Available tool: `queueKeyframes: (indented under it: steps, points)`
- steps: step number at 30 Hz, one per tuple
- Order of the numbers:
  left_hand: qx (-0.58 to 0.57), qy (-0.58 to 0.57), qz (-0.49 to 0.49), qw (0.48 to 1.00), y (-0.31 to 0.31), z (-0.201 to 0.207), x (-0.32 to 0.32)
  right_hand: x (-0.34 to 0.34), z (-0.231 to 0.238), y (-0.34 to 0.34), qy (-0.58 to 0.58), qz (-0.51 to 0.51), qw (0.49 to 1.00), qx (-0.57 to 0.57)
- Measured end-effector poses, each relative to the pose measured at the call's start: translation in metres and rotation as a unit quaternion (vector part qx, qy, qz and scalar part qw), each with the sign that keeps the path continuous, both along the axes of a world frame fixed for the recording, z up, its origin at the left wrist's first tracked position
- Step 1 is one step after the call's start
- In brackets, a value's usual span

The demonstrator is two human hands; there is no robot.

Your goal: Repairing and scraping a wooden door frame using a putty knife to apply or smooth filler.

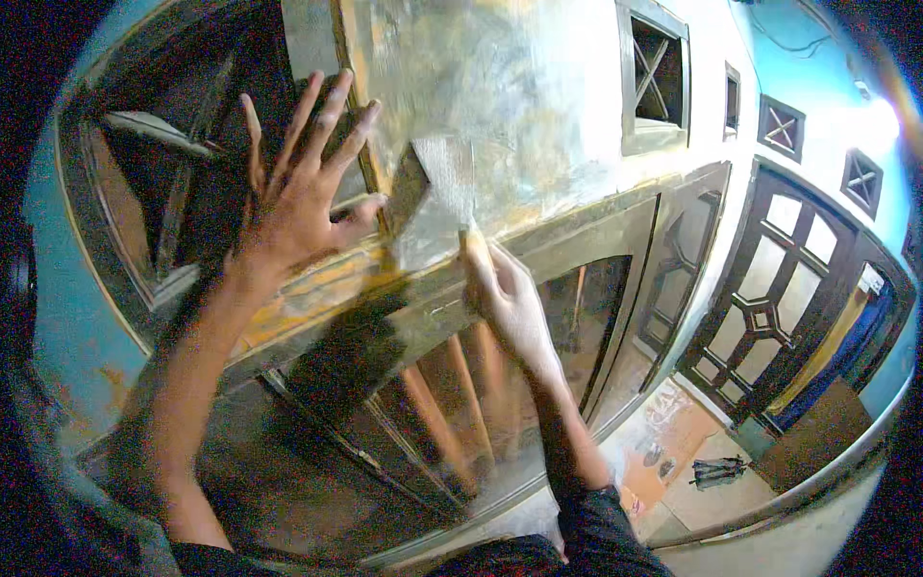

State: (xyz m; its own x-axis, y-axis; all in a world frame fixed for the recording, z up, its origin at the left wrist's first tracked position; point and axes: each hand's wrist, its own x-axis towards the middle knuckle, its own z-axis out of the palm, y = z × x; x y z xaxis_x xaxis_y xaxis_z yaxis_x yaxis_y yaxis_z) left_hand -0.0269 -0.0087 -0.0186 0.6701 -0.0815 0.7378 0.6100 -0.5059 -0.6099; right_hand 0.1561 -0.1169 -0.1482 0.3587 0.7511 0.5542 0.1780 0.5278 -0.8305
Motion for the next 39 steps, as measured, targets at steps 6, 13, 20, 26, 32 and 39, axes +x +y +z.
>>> queueKeyframes:
  steps: [6, 13, 20, 26, 32, 39]
  points:
    - [-0.008, 0.016, 0.012, 1.000, -0.008, 0.002, 0.004, -0.018, -0.095, -0.014, 0.104, 0.021, 0.990, -0.098]
    - [-0.003, 0.008, -0.002, 1.000, -0.001, 0.004, 0.005, -0.013, -0.101, 0.006, 0.064, 0.013, 0.998, -0.023]
    - [0.020, 0.027, 0.009, 0.999, -0.008, 0.004, 0.005, -0.022, -0.126, 0.007, 0.030, -0.032, 0.995, -0.090]
    - [0.030, 0.022, 0.018, 0.999, -0.006, 0.005, 0.007, -0.009, -0.116, 0.012, 0.005, -0.023, 0.998, -0.061]
    - [0.035, 0.024, 0.025, 0.999, -0.006, 0.005, 0.005, -0.013, -0.124, 0.013, 0.038, -0.009, 0.997, -0.060]
    - [0.041, 0.027, 0.032, 0.998, -0.008, 0.006, 0.005, -0.033, -0.127, 0.007, 0.071, 0.040, 0.994, -0.075]
